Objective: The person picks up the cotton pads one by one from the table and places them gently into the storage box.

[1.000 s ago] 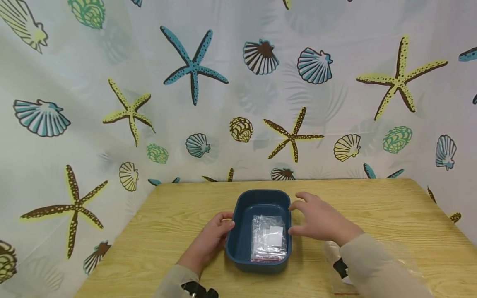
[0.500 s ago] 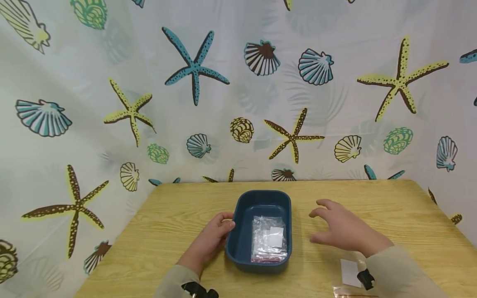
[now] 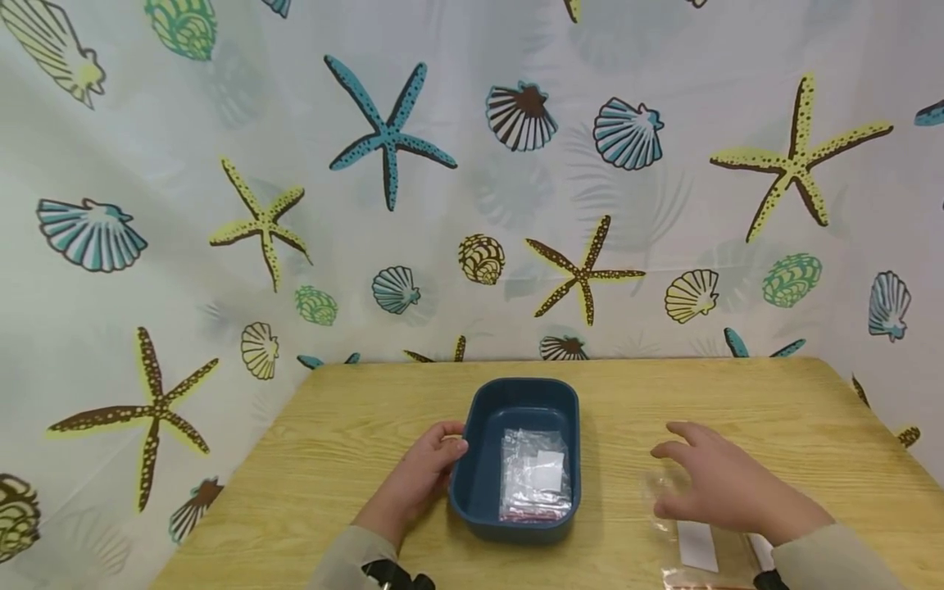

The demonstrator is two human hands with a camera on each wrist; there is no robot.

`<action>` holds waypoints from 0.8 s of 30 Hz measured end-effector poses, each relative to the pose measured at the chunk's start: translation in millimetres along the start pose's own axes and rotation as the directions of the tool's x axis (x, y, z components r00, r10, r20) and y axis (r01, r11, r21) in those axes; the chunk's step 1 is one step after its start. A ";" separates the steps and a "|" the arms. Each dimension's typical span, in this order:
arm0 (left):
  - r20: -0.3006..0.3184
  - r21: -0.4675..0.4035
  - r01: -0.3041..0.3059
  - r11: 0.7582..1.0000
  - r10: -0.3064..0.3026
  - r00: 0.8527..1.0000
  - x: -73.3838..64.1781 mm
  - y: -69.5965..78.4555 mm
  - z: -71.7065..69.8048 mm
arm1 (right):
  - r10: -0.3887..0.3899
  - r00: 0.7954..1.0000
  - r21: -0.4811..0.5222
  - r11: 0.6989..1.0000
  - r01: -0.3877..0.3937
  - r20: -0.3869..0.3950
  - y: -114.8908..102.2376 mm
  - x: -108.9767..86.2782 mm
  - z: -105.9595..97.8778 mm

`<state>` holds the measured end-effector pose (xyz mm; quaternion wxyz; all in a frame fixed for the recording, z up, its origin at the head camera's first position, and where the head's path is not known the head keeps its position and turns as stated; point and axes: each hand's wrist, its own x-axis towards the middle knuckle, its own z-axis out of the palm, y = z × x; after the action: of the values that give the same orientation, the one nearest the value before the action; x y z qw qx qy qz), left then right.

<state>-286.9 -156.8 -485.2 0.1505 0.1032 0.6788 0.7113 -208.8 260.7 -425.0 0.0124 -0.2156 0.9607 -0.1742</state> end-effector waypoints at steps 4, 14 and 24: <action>-0.007 -0.009 0.004 1.000 -0.004 1.000 1.0 -1.5 -0.3 | 0.004 1.000 -0.012 1.000 -0.004 0.006 10.2 -11.9 5.2; -0.001 -0.003 0.014 1.000 -0.014 1.000 -0.5 1.2 0.2 | 0.050 0.997 -0.069 0.997 -0.046 0.058 19.0 -35.4 11.3; -0.006 0.006 0.022 1.000 -0.022 1.000 -1.3 1.5 0.7 | 0.095 0.988 -0.077 0.993 -0.086 0.121 17.9 -40.4 26.1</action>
<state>-285.6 -156.6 -483.6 0.1559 0.0938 0.6825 0.7078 -176.9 284.2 -457.6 0.0724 -0.1827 0.9725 -0.1251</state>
